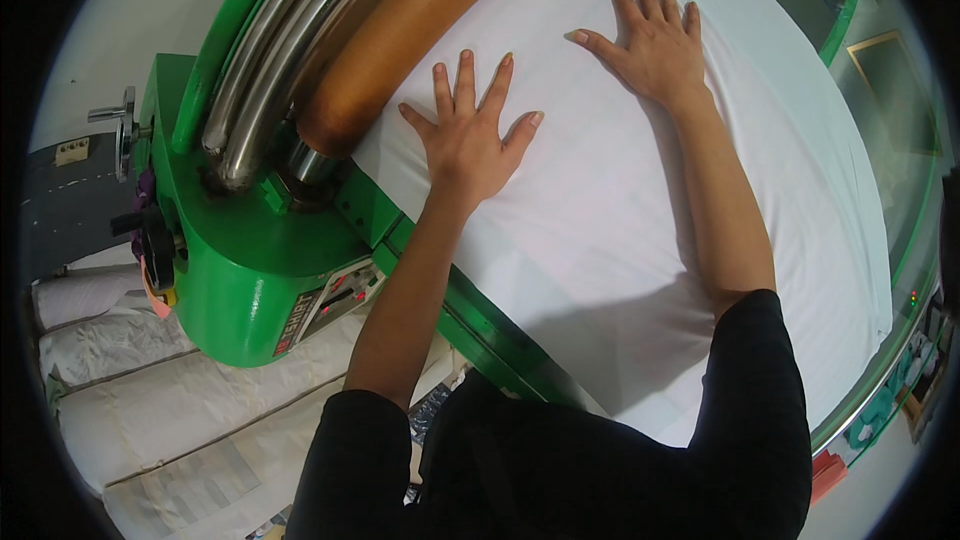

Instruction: The person uses shears to cut along the edges of pink fabric pieces laid on a white sheet atop a green fabric-cutting machine. After cutting, the person smooths the white sheet with both hands and guides it through the machine's rollers.

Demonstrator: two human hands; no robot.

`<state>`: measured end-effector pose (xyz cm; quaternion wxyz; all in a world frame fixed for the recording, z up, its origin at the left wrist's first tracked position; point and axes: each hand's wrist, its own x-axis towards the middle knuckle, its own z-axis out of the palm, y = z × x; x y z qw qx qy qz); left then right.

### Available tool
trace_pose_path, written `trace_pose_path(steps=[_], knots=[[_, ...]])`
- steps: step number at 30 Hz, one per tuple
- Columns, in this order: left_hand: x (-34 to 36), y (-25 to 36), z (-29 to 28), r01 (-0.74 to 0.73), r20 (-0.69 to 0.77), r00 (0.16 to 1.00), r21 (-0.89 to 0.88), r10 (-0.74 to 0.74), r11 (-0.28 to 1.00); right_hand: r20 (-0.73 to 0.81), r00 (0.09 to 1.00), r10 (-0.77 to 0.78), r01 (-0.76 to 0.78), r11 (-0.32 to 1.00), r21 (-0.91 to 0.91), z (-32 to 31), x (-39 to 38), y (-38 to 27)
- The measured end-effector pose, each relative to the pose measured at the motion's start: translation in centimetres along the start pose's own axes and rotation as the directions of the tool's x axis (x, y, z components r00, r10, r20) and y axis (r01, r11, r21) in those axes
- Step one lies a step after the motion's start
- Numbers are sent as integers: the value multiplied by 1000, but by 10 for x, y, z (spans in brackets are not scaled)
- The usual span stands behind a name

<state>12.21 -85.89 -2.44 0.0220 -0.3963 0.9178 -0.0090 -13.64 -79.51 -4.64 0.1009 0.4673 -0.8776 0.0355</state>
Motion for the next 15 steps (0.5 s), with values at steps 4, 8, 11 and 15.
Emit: trace_pose_path(steps=[4,8,11,15], knots=[[2,-2,0,2,-3,1000,-1,-2,1000,-7,1000,1,-1,1000,2,-3,2,-3],[3,-4,0,5,-6,1000,12,-5,1000,-24,1000,-5,6,1000,31,0,4,-3],[5,-6,1,8,-1,1000,26,-8,1000,-26,1000,6,-5,997,71,-2,4,-3],[6,-6,2,11,-4,1000,24,-11,1000,-14,999,42,-40,995,95,-5,3,0]])
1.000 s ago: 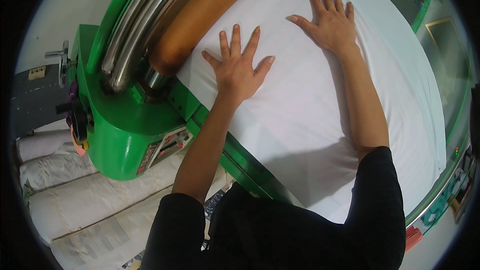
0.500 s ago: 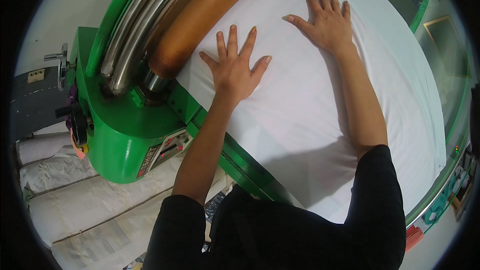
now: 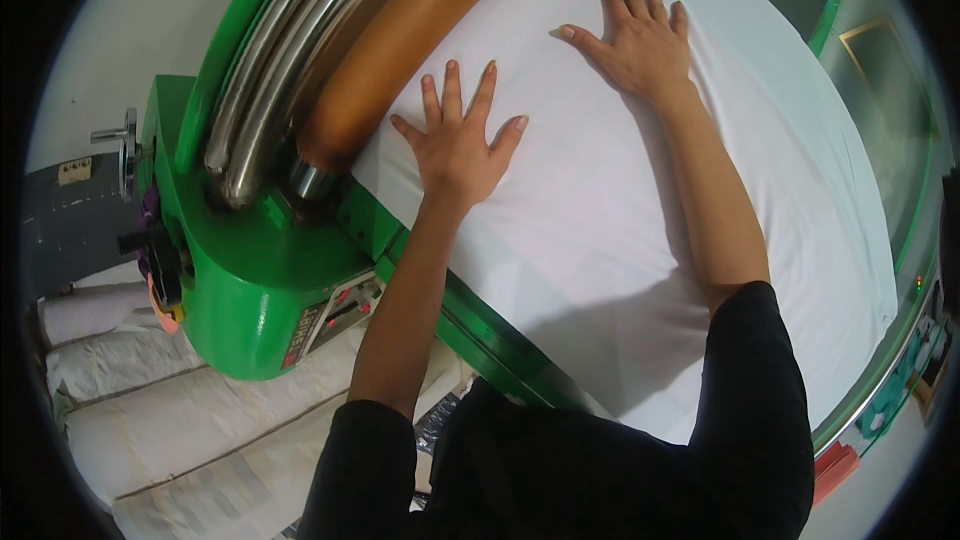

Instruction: The person uses shears to cut along the edges of pink fabric pieces laid on a white sheet atop a green fabric-cutting machine. After cutting, the person smooths the white sheet with both hands and guides it through the machine's rollers.

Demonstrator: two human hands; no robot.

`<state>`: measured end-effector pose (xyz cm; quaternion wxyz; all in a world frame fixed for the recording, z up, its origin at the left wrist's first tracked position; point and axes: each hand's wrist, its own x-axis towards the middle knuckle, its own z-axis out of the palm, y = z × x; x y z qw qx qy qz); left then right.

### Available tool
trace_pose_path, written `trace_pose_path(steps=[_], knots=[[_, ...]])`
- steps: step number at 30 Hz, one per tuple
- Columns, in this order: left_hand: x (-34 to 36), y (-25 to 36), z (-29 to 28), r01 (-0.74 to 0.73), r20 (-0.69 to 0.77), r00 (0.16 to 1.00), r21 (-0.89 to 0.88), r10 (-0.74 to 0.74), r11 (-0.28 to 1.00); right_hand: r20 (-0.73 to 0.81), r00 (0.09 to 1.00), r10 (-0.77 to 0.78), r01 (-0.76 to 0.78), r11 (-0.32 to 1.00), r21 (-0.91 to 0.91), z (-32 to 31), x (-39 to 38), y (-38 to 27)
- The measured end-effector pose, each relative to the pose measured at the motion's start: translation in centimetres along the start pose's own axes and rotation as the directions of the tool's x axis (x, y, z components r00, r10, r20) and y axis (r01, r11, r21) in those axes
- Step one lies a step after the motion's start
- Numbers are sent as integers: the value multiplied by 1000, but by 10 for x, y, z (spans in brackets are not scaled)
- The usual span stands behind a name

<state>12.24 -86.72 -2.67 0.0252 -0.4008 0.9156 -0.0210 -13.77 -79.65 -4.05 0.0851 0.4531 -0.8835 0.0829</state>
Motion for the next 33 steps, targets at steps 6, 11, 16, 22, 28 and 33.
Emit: trace_pose_path(steps=[6,11,16,22,28,33], knots=[[-4,-5,5,0,6,1000,-1,0,1000,2,1000,17,-17,1000,0,6,-6,1],[-2,-7,-1,-38,-1,999,-47,38,998,13,1000,15,-14,998,-69,4,5,1],[-21,-6,6,-61,-83,995,-125,51,990,51,998,35,-33,998,-47,1,13,-2],[-39,-5,6,-99,-105,991,-176,81,979,51,998,39,-33,992,-119,7,15,-4],[-45,-7,5,-109,-118,989,-216,85,970,47,998,42,-36,992,-122,8,18,-6],[-45,-10,3,-121,-119,988,-194,99,973,14,1000,16,-15,993,-115,16,19,-6]])
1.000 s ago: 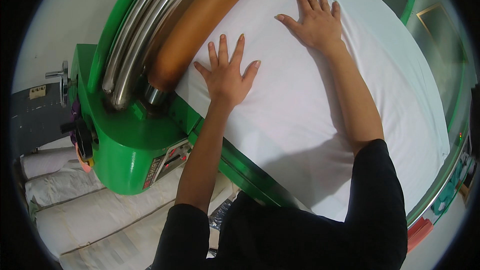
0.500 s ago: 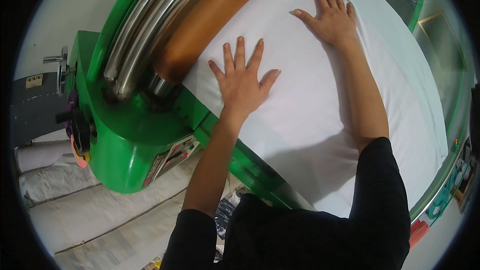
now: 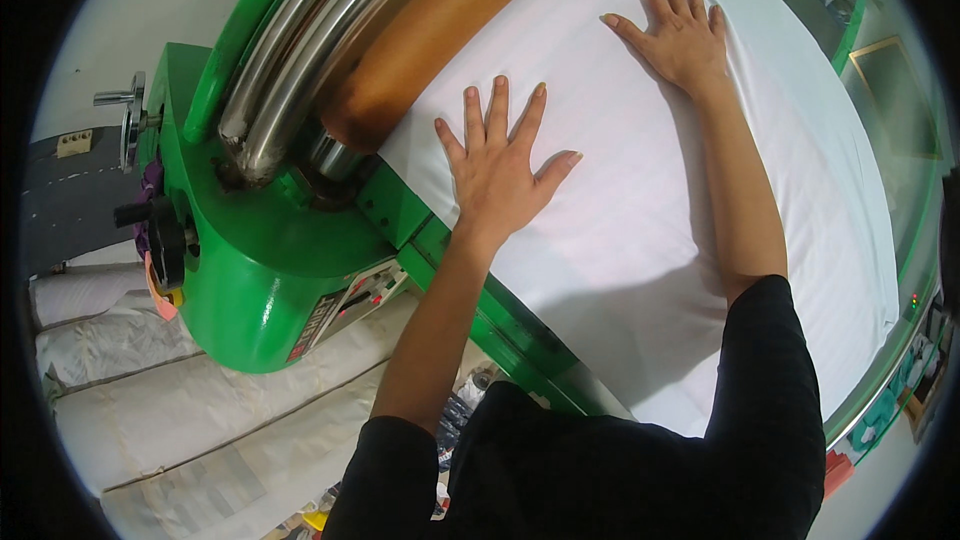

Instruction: The person uses shears to cut along the edges of pink fabric pieces laid on a white sheet atop a green fabric-cutting machine. After cutting, the person smooths the white sheet with both hands and guides it through the machine's rollers.

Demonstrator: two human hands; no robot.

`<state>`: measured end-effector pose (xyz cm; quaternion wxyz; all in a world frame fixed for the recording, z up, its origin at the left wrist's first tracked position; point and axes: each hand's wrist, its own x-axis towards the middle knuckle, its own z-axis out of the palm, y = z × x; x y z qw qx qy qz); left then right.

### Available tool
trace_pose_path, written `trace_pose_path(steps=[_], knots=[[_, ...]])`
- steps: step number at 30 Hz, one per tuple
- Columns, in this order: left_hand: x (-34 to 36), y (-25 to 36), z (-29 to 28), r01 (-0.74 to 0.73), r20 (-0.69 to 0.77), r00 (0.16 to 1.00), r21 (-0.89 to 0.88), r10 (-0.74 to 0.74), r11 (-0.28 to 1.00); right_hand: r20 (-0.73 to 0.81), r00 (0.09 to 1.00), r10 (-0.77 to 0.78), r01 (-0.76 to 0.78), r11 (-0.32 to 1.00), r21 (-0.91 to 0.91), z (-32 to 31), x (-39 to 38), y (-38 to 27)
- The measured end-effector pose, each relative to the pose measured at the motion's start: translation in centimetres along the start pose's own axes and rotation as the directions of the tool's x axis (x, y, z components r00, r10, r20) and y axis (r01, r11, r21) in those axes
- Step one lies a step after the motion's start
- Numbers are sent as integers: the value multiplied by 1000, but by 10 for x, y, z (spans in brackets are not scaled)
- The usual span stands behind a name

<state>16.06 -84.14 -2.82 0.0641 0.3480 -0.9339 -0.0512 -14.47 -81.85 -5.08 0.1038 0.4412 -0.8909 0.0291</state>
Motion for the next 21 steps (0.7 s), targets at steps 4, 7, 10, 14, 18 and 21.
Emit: trace_pose_path(steps=[4,7,10,14,18,21], knots=[[2,-1,-2,8,27,1000,-3,-8,1000,20,1000,-7,7,1000,-5,-2,0,-1],[3,-2,-5,15,46,999,-8,-15,1000,26,1000,-11,11,1000,16,-3,3,1],[3,-1,-6,23,74,997,-1,-23,1000,73,997,-24,22,999,38,-7,5,2],[11,1,-16,7,-9,1000,-50,-7,999,34,999,-35,36,999,-32,-18,1,-5],[57,-1,-20,87,-76,992,-175,-102,981,-159,962,-222,241,964,112,-11,8,-10],[70,0,-11,141,-148,976,-128,-159,982,-172,917,-360,398,857,329,2,10,-18]])
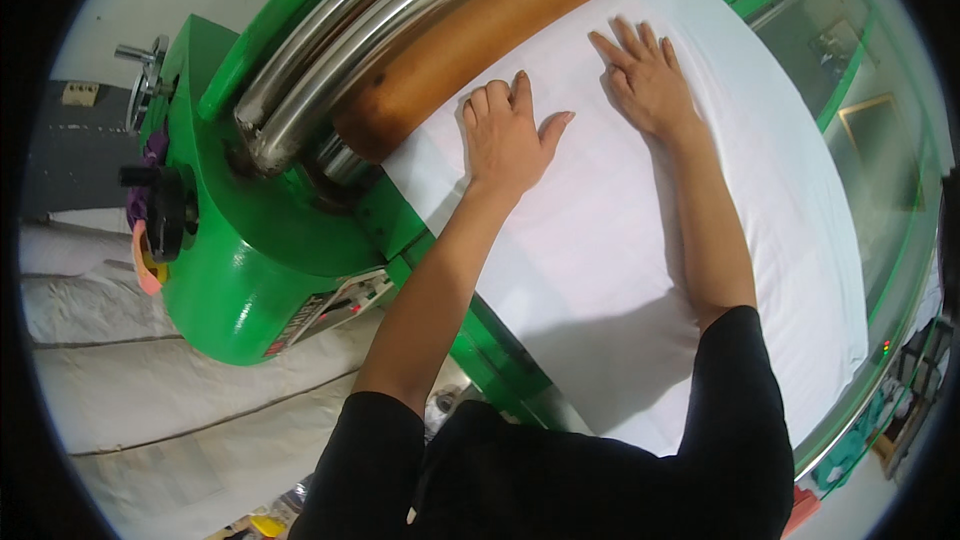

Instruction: The person uses shears to cut along the edges of pink fabric pieces laid on a white sheet atop a green fabric-cutting machine. After cutting, the person smooths the white sheet with both hands and guides it through the machine's rollers.

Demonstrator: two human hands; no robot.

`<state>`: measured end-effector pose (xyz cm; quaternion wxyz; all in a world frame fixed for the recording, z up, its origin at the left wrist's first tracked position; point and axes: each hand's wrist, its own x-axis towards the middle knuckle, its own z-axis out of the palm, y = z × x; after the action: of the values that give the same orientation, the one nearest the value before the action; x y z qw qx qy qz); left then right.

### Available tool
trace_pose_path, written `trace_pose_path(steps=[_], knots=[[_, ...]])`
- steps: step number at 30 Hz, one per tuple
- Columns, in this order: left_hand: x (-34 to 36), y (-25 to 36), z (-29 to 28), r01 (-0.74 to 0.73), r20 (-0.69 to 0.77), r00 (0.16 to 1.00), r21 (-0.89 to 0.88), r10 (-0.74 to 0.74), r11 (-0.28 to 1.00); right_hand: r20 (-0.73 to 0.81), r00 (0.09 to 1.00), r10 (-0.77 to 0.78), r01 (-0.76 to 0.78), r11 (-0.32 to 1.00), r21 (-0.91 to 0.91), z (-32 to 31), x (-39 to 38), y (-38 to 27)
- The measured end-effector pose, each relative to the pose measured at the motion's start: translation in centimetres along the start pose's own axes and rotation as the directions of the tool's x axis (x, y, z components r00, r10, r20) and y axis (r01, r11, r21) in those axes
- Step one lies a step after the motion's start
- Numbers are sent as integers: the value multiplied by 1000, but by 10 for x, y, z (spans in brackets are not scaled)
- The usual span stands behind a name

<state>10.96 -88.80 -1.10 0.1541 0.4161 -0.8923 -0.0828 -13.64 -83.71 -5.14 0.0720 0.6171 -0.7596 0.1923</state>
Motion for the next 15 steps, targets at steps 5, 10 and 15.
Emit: trace_pose_path(steps=[5,10,15], knots=[[-10,-6,31,-195,-15,980,73,196,978,57,996,62,-59,997,-49,-14,-3,-9],[-9,-4,23,-145,132,982,55,137,988,-9,996,90,-91,995,-51,-12,5,-13],[-10,-10,20,-137,113,985,41,132,990,71,984,162,-149,975,-163,-22,26,-41]])
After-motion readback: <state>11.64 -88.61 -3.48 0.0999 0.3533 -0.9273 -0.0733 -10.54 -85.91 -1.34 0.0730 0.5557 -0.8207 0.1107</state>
